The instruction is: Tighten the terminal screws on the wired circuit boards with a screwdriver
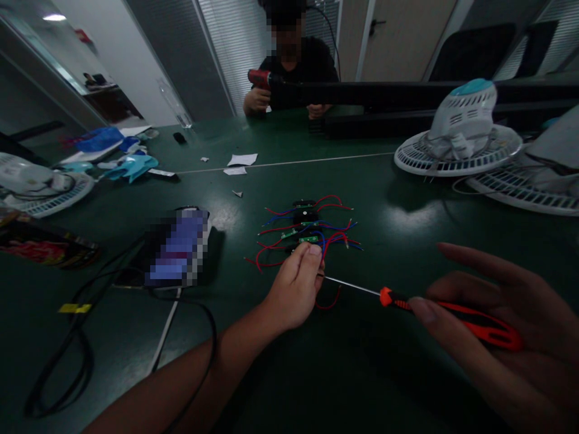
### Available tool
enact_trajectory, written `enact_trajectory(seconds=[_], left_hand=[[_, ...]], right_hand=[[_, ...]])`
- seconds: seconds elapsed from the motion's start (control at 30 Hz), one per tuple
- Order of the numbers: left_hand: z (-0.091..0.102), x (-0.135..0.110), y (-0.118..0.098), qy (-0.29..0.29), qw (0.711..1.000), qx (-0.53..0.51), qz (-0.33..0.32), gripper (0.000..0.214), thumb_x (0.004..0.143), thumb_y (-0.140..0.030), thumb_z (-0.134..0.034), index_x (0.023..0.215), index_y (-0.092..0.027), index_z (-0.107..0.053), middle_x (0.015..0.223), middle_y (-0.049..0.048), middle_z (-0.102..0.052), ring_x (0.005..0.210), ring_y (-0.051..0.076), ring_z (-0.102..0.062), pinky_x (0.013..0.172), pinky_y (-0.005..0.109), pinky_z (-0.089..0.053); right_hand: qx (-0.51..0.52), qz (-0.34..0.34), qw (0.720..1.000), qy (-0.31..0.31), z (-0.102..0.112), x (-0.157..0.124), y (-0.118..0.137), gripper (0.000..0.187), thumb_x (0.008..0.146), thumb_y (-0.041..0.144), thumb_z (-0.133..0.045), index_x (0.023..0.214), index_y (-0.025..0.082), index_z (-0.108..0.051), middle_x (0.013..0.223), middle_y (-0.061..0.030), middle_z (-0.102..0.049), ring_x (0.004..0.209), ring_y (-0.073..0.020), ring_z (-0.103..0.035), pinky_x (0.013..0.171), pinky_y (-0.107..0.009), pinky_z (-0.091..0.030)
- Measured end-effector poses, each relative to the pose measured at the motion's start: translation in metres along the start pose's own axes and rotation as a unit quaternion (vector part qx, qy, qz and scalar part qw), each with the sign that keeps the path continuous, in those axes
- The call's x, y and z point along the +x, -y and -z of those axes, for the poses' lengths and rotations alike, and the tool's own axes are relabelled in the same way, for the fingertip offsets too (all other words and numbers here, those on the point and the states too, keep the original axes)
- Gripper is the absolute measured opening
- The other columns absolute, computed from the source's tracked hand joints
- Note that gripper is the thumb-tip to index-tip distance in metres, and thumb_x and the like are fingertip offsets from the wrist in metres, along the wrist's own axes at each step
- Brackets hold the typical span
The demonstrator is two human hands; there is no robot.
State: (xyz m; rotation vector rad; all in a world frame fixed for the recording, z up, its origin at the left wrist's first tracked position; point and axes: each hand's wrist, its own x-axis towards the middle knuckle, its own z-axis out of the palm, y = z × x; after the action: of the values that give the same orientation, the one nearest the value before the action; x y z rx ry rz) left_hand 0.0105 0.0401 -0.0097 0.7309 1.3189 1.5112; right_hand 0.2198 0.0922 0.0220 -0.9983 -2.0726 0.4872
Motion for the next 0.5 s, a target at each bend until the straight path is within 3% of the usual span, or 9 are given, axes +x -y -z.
enact_trajectory(seconds=[0.1,0.2,0.3,0.5], left_hand=[[0.0003,0.0004,-0.0002,-0.002,1.0,0.011,0.0,0.039,0.085,-0.055,-0.053,0.073,-0.019,-0.048,0.063,-0.0058,-0.042,0.052,0.006,-0.039,0.046,0.017,-0.032],[0.0005,0.001,0.0003,-0.006,1.0,0.02,-0.001,0.039,0.085,-0.055,-0.053,0.074,-0.019,-0.05,0.064,-0.0054,-0.044,0.053,0.006,-0.04,0.047,0.017,-0.034],[0.0001,0.0017,0.001,-0.008,1.0,0.006,0.003,0.039,0.084,-0.056,-0.055,0.074,-0.019,-0.05,0.065,-0.0053,-0.044,0.053,0.006,-0.04,0.046,0.017,-0.033],[-0.0008,0.002,0.0009,-0.003,1.0,-0.007,0.004,0.04,0.082,-0.057,-0.057,0.073,-0.019,-0.049,0.065,-0.0055,-0.044,0.052,0.006,-0.039,0.045,0.016,-0.033]], right_hand=[[-0.003,0.031,0.998,0.052,0.0044,0.0009,-0.0018,0.042,0.088,0.043,-0.056,0.128,0.035,-0.052,0.077,0.0004,-0.073,0.057,-0.0204,-0.073,0.04,-0.024,-0.055],[-0.02,0.039,0.998,0.054,0.0066,0.0022,-0.0027,0.036,0.094,0.038,-0.048,0.13,0.038,-0.052,0.07,0.0032,-0.074,0.047,-0.0166,-0.07,0.032,-0.02,-0.05],[-0.038,0.038,0.998,0.038,0.005,0.0041,-0.002,0.033,0.093,0.037,-0.051,0.126,0.038,-0.054,0.057,0.0059,-0.07,0.037,-0.0151,-0.065,0.027,-0.019,-0.046],[-0.024,0.055,0.997,0.038,0.0016,0.0056,0.0033,0.039,0.089,0.033,-0.057,0.128,0.033,-0.051,0.064,0.0011,-0.072,0.051,-0.0223,-0.072,0.027,-0.024,-0.046]])
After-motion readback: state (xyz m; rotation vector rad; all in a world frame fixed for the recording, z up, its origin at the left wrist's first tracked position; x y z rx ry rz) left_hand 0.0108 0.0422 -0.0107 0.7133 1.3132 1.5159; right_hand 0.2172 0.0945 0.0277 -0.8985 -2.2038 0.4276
